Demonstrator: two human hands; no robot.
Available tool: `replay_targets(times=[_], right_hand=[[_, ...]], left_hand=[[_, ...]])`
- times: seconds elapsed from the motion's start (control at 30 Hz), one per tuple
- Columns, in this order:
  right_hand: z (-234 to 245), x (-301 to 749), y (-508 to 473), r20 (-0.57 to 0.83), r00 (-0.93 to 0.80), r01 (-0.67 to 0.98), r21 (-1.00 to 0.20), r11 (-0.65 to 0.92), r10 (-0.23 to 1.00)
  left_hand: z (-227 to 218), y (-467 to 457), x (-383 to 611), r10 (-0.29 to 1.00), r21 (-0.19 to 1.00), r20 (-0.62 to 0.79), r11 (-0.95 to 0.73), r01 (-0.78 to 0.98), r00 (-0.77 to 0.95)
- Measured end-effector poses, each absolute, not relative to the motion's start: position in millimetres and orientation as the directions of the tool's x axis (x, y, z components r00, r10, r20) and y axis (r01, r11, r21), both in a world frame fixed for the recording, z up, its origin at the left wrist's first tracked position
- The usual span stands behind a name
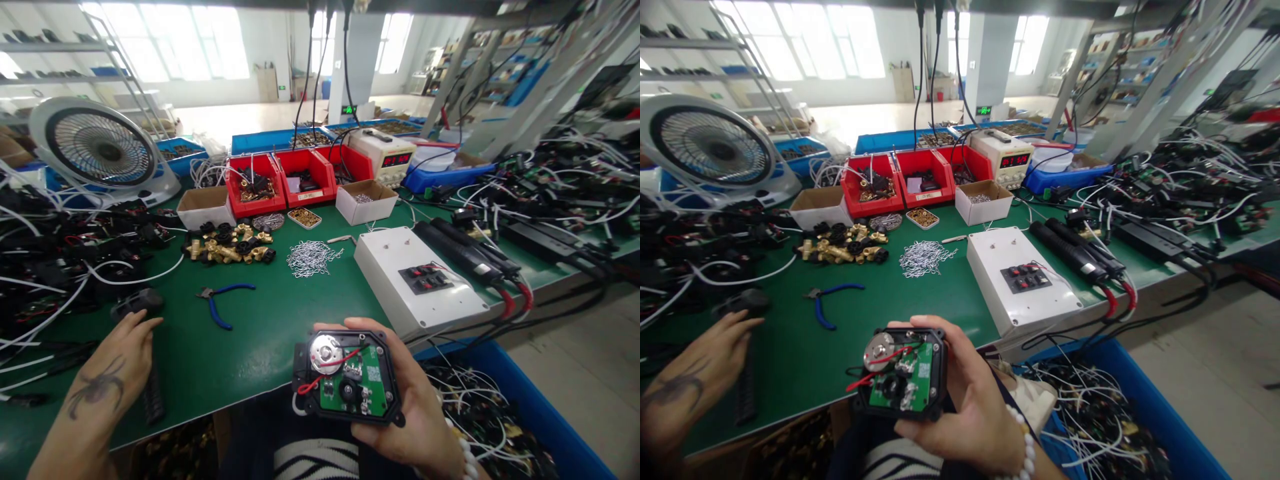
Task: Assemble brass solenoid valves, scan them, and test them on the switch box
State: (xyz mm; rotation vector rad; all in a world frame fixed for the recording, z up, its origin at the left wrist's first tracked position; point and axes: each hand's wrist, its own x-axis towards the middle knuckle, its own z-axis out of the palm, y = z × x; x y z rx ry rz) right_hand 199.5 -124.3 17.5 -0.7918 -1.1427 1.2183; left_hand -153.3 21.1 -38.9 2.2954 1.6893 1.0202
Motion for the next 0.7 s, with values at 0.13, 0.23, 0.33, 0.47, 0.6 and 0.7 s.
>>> replay_targets(times=[0.13,0.23,0.33,0.47,0.6,0.7], right_hand=[[17.4,198.6,-125.1,0.225,-0.044,-0.288,-0.936,0.204,0.973],[16.6,197.8,-124.9,0.229,-0.058,-0.312,-0.929,0.2,0.972],[13.7,197.2,-123.5,0.184,-0.052,-0.307,-0.938,0.16,0.981],[10.2,198.7,-119.0,0.113,-0.014,-0.253,-0.962,0.106,0.993],[9.5,203.4,-114.6,0.107,0.0,-0.237,-0.966,0.104,0.994],[9.6,205.0,-113.7,0.077,0.046,-0.188,-0.979,0.084,0.996]], left_hand=[[-9.4,-3.8,-100.7,0.905,0.391,0.377,-0.35,0.851,0.199],[21.4,-35.5,-53.7,0.808,0.438,0.468,-0.564,0.7,0.357],[37.5,-62.7,-14.7,0.688,0.523,0.462,-0.721,0.455,0.56],[31.8,-76.9,19.0,0.668,0.599,0.462,-0.72,0.351,0.583],[25.5,-78.1,31.9,0.846,0.897,0.259,-0.39,0.209,0.467],[27.6,-79.0,33.9,0.866,0.999,0.038,-0.033,-0.02,0.499]])
